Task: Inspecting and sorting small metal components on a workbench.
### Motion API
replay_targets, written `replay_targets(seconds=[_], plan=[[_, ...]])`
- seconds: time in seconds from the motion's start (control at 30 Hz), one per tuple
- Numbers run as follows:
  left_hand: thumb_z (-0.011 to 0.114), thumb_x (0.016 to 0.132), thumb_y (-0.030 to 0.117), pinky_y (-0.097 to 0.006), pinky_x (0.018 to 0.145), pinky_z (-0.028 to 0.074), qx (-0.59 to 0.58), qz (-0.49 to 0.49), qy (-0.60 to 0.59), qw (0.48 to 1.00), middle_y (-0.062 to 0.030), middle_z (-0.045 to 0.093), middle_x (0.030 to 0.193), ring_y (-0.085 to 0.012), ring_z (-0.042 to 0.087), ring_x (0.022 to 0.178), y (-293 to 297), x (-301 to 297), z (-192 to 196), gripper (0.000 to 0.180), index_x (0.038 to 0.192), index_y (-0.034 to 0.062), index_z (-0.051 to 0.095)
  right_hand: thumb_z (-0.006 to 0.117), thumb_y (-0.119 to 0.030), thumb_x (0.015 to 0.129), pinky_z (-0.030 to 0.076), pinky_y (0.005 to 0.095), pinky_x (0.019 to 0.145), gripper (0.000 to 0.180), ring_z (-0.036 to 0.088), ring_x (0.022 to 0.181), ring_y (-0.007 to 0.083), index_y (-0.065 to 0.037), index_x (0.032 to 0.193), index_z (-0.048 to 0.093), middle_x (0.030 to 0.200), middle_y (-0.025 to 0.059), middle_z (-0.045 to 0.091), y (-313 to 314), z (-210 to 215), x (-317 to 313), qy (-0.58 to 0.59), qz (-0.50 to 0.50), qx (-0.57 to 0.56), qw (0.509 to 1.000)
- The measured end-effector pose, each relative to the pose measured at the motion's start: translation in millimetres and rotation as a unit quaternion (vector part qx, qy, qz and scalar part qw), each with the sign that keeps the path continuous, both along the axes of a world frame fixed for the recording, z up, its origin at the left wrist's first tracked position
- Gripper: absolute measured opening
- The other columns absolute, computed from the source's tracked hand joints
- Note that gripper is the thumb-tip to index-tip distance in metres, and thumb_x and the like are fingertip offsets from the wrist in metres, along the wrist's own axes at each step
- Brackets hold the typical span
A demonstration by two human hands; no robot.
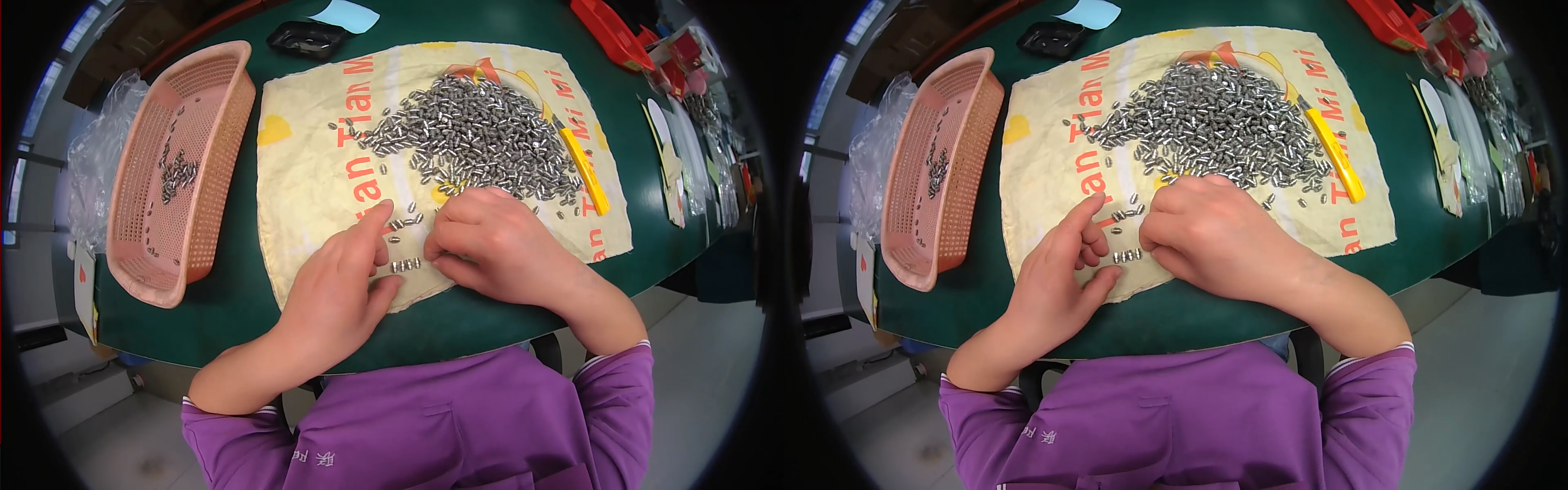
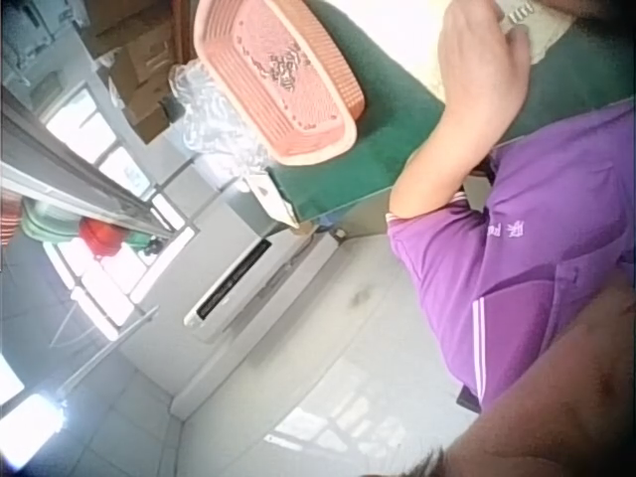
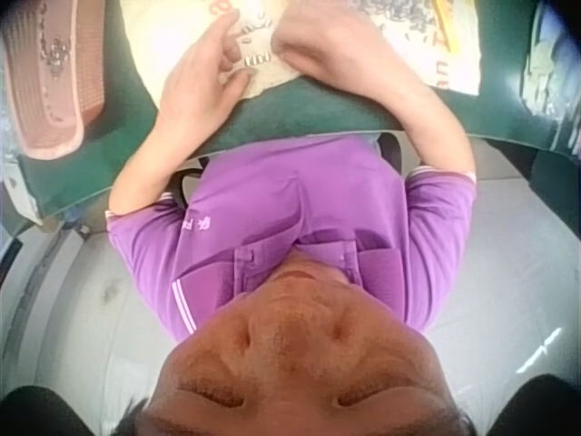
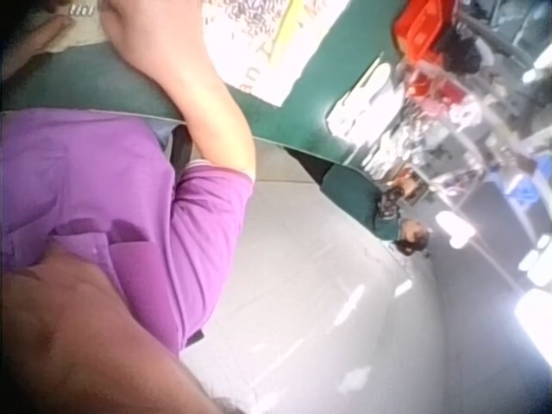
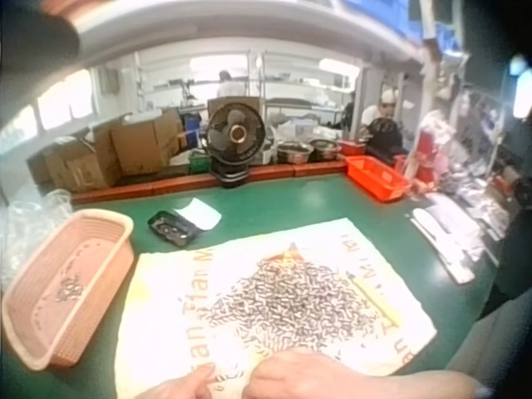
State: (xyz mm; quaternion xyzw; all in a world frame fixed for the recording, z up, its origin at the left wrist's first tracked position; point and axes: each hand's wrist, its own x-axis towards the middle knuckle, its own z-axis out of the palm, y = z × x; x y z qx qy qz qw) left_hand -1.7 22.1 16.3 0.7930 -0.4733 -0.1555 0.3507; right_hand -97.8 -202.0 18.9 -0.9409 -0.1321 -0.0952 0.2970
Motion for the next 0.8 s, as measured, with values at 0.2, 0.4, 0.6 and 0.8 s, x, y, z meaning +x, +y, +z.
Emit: replay_targets(seconds=[0.2, 0.4, 0.6, 0.8], plan=[[0.079, 0.08, 0.001, -0.035, 0.07, 0.051, 0.015, 0.009, -0.024, 1.0, -0.0061, 0.058, 0.091, -0.0219, 0.06, 0.081, 3, 1, 5, 0.047, 0.121, 0.004, 0.057, 0.074, -0.014, 0.082, 0.048, 0.0393, 0.081, 0.008, 0.062, 0.092, 0.0239, -0.013, 0.09, 0.072, 0.09, 0.0014, 0.062, -3, 0, 1, 0.01, 0.042, 0.009, 0.999], [0.08, 0.078, 0.006, -0.04, 0.071, 0.051, 0.033, -0.004, -0.071, 0.997, -0.0093, 0.059, 0.091, -0.0299, 0.062, 0.084, 2, 6, 10, 0.022, 0.089, 0.0043, 0.062, 0.074, -0.014, 0.082, 0.048, 0.0385, 0.081, 0.009, 0.062, 0.092, 0.0235, -0.013, 0.091, 0.072, 0.089, 0.0008, 0.062, -1, -1, 2, -0.005, 0.042, 0.005, 0.999], [0.081, 0.077, 0.007, -0.04, 0.071, 0.051, 0.04, 0.005, -0.068, 0.997, -0.0088, 0.06, 0.09, -0.0299, 0.063, 0.085, 3, 6, 12, 0.02, 0.086, 0.0046, 0.063, 0.075, -0.014, 0.081, 0.048, 0.0379, 0.082, 0.01, 0.062, 0.091, 0.0229, -0.014, 0.091, 0.073, 0.088, 0.0003, 0.061, 0, -3, 2, -0.01, 0.049, 0.016, 0.999], [0.081, 0.077, 0.006, -0.04, 0.071, 0.051, 0.023, -0.002, -0.062, 0.998, -0.0089, 0.06, 0.09, -0.0295, 0.063, 0.084, 2, 8, 12, 0.02, 0.086, 0.0043, 0.063, 0.075, -0.014, 0.08, 0.048, 0.0377, 0.082, 0.011, 0.062, 0.091, 0.0224, -0.014, 0.092, 0.073, 0.088, 0.0, 0.062, 0, -3, 1, -0.004, 0.046, 0.008, 0.999]])
